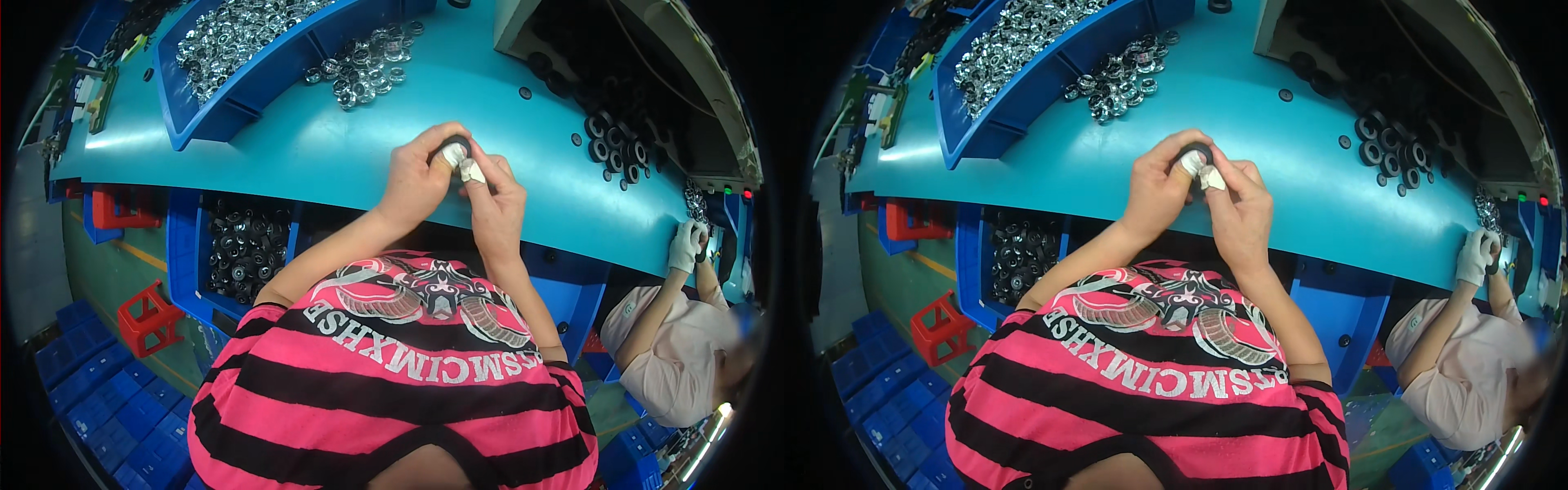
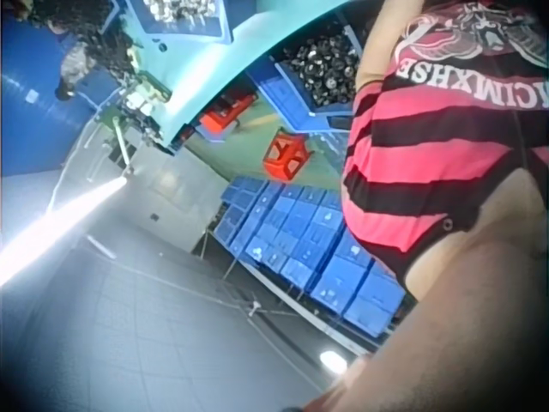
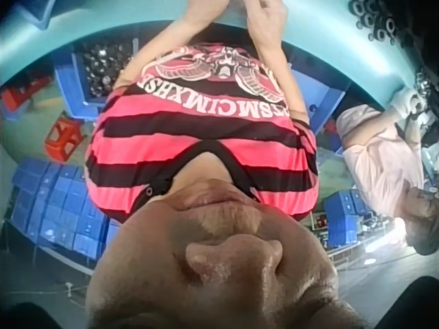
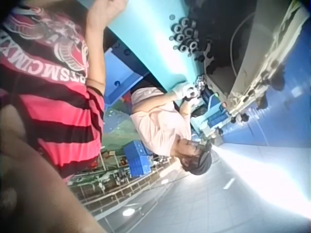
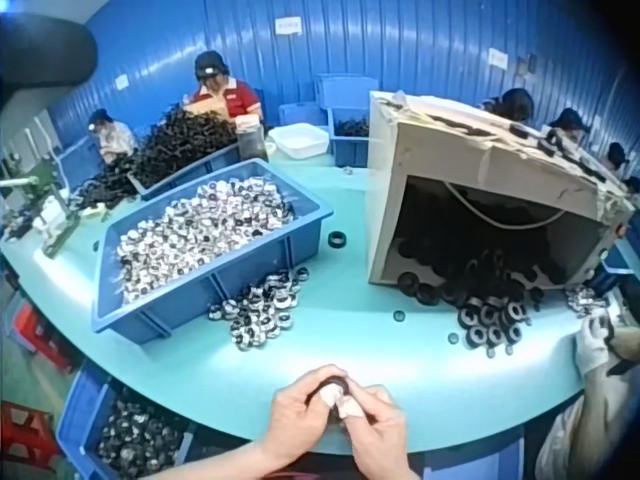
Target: Assembling small black and white mechanical components at a factory workbench.
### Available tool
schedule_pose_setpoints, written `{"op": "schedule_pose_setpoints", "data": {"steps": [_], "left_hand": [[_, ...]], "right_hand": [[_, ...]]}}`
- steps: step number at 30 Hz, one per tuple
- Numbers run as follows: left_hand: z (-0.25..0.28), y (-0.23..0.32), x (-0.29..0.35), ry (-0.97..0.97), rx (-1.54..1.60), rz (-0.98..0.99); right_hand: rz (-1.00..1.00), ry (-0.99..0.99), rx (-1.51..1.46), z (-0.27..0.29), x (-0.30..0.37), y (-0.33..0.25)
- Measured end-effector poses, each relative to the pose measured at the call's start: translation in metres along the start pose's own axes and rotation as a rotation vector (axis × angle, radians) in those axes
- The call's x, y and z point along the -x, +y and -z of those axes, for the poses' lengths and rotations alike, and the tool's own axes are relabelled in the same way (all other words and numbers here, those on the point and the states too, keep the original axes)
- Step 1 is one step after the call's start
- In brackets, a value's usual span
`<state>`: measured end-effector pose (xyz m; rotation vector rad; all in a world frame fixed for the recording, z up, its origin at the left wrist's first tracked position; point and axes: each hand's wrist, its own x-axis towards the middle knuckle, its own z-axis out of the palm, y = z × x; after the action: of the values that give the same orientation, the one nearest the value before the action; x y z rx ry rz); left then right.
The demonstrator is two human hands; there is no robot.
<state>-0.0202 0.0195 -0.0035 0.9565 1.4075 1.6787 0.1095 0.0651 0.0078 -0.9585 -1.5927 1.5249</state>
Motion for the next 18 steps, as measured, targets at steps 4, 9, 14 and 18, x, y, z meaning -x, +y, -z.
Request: {"op": "schedule_pose_setpoints", "data": {"steps": [4, 9, 14, 18], "left_hand": [[0.013, 0.019, -0.005, -0.213, 0.138, 0.195], [0.019, 0.017, -0.002, -0.276, 0.082, 0.191], [0.017, 0.023, 0.001, -0.314, -0.138, 0.106], [0.015, 0.015, 0.002, -0.274, -0.270, 0.015]], "right_hand": [[-0.022, -0.030, -0.086, 0.007, -0.017, -0.011], [-0.150, -0.081, -0.100, 0.008, -0.023, -0.013], [-0.276, -0.056, -0.183, 0.009, -0.022, -0.005], [-0.215, -0.049, -0.153, 0.008, -0.023, 0.002]]}}
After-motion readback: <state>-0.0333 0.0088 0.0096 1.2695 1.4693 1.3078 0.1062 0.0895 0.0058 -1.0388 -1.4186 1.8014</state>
